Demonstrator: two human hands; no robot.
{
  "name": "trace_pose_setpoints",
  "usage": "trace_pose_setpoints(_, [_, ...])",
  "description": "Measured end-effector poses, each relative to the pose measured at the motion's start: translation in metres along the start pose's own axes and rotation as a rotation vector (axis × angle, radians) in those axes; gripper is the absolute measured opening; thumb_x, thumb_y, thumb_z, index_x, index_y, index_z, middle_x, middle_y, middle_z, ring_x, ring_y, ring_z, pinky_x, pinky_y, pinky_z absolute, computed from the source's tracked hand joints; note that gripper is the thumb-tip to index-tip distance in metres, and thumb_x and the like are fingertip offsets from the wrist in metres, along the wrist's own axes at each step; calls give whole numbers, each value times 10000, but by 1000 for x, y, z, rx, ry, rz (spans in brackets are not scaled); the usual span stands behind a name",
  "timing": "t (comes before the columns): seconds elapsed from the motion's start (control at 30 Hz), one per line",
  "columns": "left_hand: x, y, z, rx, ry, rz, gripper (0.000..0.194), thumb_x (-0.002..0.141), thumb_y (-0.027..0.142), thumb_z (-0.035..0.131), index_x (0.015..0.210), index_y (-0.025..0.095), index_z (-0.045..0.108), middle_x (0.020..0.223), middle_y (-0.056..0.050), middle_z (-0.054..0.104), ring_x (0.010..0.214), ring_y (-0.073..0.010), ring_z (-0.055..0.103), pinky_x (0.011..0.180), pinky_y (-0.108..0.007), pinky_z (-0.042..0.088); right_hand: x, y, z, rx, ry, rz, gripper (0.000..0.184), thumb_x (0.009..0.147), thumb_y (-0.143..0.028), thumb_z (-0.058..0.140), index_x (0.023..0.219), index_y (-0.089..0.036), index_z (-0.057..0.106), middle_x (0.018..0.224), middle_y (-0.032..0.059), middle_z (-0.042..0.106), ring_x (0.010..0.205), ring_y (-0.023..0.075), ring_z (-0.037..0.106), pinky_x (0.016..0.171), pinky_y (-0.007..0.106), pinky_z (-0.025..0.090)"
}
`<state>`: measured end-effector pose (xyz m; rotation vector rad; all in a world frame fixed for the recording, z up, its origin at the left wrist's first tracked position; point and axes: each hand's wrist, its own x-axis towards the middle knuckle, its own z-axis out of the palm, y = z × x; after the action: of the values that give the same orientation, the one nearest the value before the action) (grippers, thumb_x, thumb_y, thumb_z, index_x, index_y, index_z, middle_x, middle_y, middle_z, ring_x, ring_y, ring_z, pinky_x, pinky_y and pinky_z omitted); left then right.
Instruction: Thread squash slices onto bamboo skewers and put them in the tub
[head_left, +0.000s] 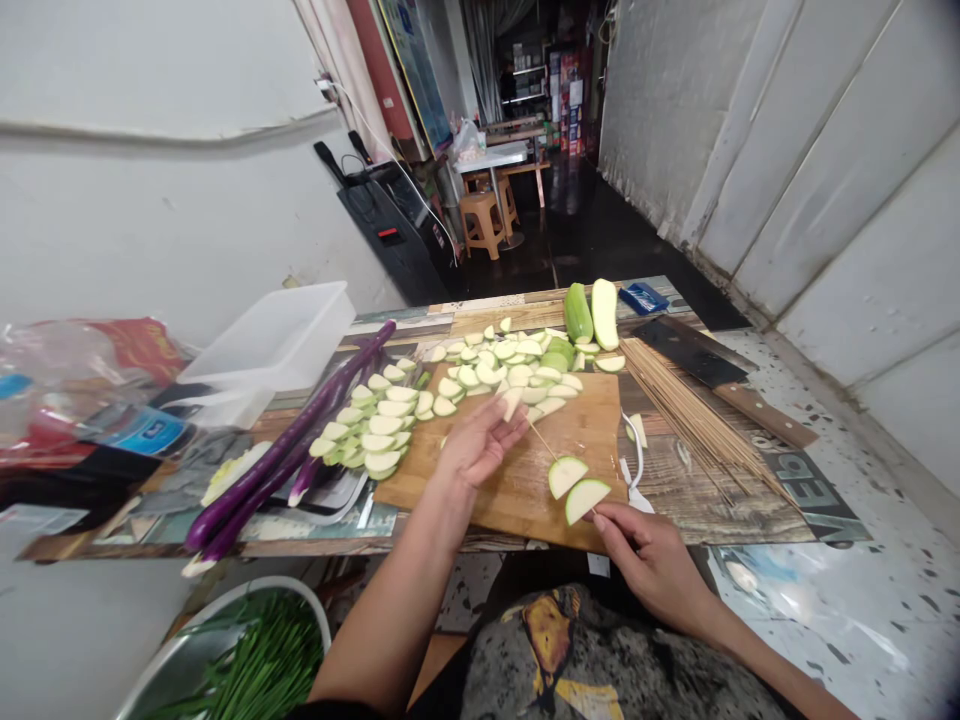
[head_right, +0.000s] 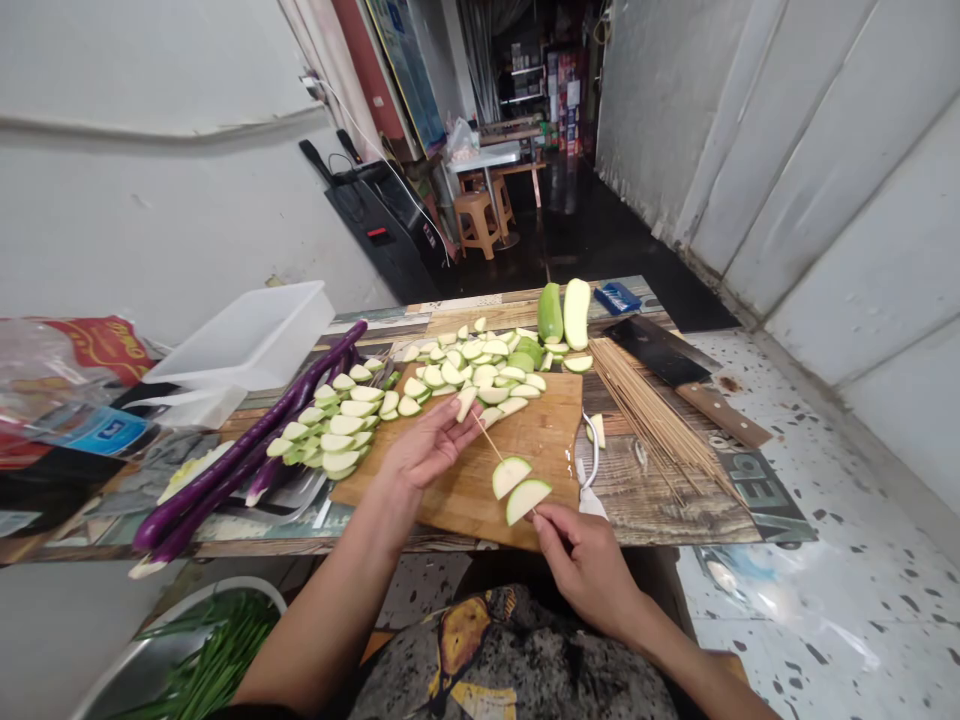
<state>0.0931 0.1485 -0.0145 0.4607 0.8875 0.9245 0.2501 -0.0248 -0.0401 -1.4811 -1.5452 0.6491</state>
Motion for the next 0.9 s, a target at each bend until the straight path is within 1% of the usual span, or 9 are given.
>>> trace_pose_setpoints(0.1, [-2, 0, 2, 31, 19, 36, 93, 777, 82, 578, 859, 88, 619, 834, -104, 685, 772, -180, 666, 794, -359, 544, -1, 1, 0, -15, -3, 3, 202, 874, -237, 436, 837, -175, 624, 689, -4, 645, 595, 114, 574, 563, 202, 407])
trace_pose_setpoints(0.2, [-4, 1, 4, 56, 34, 39, 77, 776, 79, 574, 840, 81, 616, 799, -105, 686, 748, -180, 669, 778, -349, 549, 0, 1, -1, -21, -16, 6, 202, 876, -235, 435, 835, -174, 624, 672, -9, 638, 574, 108, 562, 551, 200, 399])
trace_pose_setpoints(0.37, [-7, 2, 6, 85, 30, 38, 67, 773, 92, 582, 831, 76, 610, 794, -122, 689, 755, -187, 671, 772, -336, 549, 0, 2, -2, -5, -26, 6, 199, 877, -237, 439, 855, -174, 626, 701, -7, 649, 602, 109, 573, 572, 195, 407])
trace_pose_setpoints(0.5, [-7, 2, 5, 100, 24, 40, 54, 768, 92, 582, 815, 81, 608, 776, -113, 690, 741, -183, 672, 756, -327, 551, -1, 2, -1, -2, -24, 10, 202, 878, -237, 439, 867, -178, 632, 726, -6, 663, 622, 113, 586, 581, 196, 413])
trace_pose_setpoints(0.63, [-7, 2, 5, 127, 1, 41, 73, 760, 106, 597, 826, 84, 618, 805, -111, 691, 747, -181, 670, 771, -332, 546, 0, 2, 0, -16, -29, 16, 211, 880, -240, 435, 861, -179, 635, 725, -4, 665, 617, 115, 588, 576, 199, 414])
trace_pose_setpoints(0.9, [-9, 2, 8, 156, 18, 48, 53, 758, 98, 596, 797, 78, 627, 795, -109, 690, 712, -177, 668, 764, -346, 546, 0, 3, 0, -14, -35, 22, 234, 883, -259, 419, 848, -176, 635, 721, 6, 662, 629, 127, 593, 582, 207, 429])
